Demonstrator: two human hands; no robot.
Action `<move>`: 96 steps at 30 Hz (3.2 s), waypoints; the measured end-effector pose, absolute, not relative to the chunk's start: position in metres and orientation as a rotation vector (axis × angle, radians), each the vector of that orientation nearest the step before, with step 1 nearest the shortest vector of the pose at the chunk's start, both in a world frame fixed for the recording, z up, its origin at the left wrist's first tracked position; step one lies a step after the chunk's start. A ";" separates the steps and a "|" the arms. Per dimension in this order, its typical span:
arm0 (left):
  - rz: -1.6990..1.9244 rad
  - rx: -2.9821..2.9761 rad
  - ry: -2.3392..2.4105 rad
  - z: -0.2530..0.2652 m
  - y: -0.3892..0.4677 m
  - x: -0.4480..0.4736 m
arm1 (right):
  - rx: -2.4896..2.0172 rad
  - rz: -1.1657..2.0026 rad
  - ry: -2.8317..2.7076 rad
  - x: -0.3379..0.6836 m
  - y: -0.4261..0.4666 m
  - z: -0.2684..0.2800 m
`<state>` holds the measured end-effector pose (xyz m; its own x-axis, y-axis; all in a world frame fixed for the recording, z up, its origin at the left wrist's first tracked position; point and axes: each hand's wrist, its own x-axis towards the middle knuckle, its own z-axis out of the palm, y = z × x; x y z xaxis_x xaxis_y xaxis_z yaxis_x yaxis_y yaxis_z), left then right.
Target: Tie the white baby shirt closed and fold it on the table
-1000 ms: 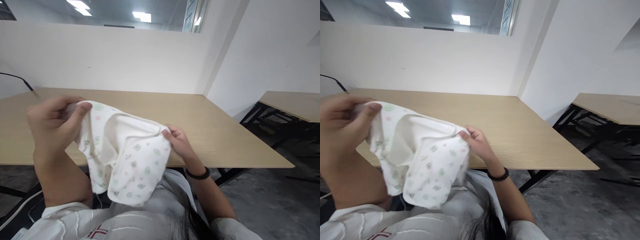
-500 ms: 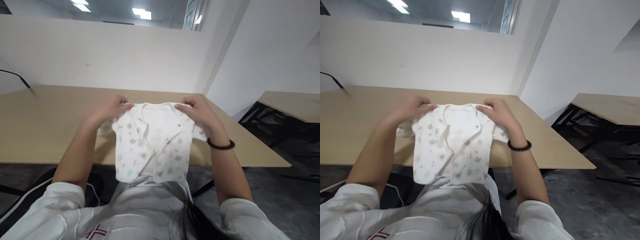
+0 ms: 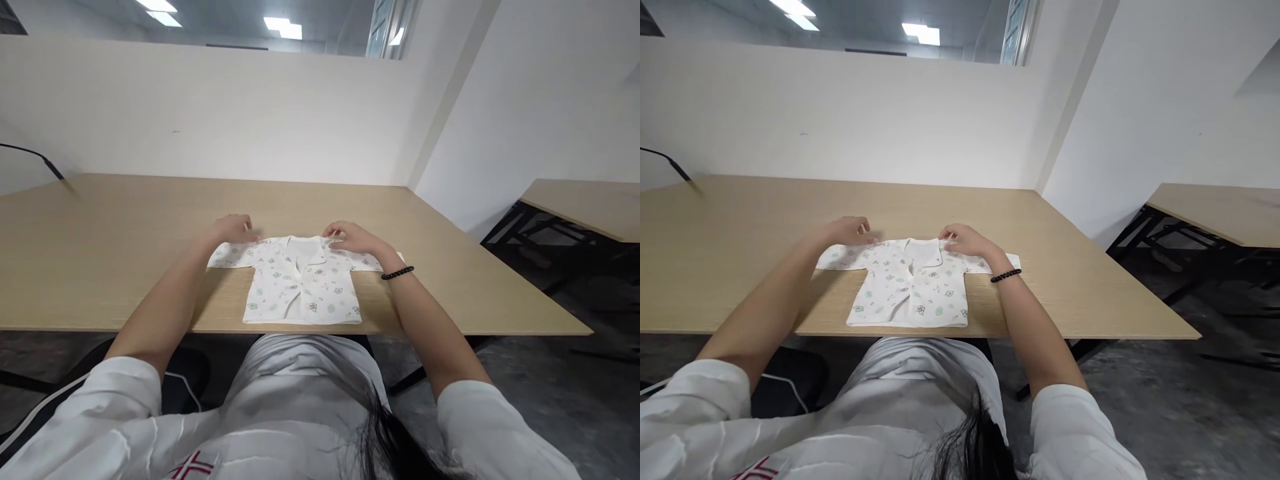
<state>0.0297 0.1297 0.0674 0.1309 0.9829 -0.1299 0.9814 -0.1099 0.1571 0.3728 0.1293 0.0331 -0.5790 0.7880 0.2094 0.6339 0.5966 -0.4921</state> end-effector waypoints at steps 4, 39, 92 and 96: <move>-0.045 2.410 1.475 0.076 0.068 0.072 | -0.880 0.585 -2.649 0.358 0.125 0.025; 0.053 2.465 1.044 0.065 -0.029 0.081 | -0.900 0.596 -2.285 0.337 0.139 -0.003; 0.686 1.852 1.066 -0.027 0.149 0.113 | -0.893 0.663 -2.245 0.322 0.140 -0.018; 0.680 1.866 1.072 -0.026 0.148 0.113 | -0.895 0.661 -2.227 0.320 0.141 -0.019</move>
